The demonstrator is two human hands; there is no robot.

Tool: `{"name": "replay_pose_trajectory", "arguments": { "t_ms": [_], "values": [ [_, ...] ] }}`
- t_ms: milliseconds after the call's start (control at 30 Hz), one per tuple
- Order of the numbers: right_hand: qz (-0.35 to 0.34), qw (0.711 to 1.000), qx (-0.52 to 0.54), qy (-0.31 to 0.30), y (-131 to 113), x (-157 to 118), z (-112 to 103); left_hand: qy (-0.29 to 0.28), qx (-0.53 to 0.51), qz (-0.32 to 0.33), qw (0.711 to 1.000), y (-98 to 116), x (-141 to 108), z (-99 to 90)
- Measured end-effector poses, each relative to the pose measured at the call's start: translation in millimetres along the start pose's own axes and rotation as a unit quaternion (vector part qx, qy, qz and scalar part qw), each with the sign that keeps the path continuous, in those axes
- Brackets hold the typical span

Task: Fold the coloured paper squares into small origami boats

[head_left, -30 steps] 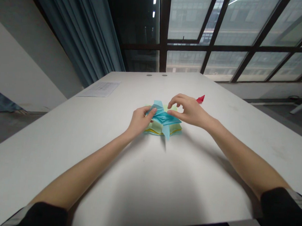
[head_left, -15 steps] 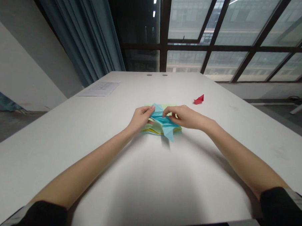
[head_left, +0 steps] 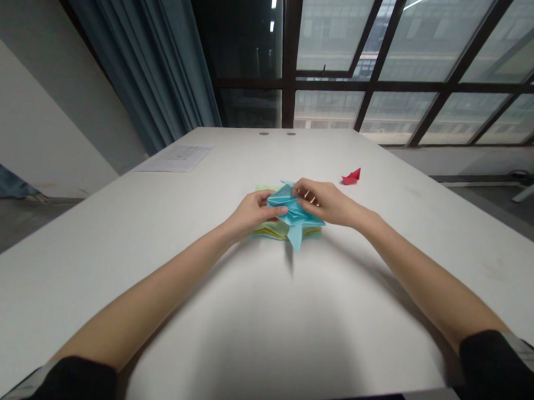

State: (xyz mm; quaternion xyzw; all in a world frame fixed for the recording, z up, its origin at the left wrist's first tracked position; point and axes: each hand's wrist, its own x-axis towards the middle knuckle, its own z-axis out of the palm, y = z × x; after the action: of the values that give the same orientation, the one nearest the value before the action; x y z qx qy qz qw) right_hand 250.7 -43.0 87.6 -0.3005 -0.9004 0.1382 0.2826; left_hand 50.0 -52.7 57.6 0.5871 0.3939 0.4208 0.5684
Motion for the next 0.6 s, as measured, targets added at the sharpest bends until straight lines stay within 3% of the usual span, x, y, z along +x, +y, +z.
{"name": "replay_pose_trajectory", "arguments": {
  "t_ms": [167, 333, 433, 600],
  "values": [
    [0.019, 0.998, 0.064, 0.018, 3.1, -1.4, -2.7, -0.020, -0.068, -0.056, 0.996, -1.6, 1.0, -4.9],
    [0.035, 0.991, 0.086, 0.098, 11.5, -1.5, -7.0, 0.003, -0.133, -0.096, 0.986, -2.1, 3.0, -8.4],
    [0.066, 0.984, 0.092, 0.137, 20.9, -0.9, -8.0, 0.035, -0.163, -0.095, 0.981, -1.4, 4.4, -9.2],
    [0.174, 0.960, 0.176, 0.134, 32.4, 1.4, -4.0, 0.072, -0.195, -0.054, 0.977, 0.8, 5.3, -9.4]
  ]
}}
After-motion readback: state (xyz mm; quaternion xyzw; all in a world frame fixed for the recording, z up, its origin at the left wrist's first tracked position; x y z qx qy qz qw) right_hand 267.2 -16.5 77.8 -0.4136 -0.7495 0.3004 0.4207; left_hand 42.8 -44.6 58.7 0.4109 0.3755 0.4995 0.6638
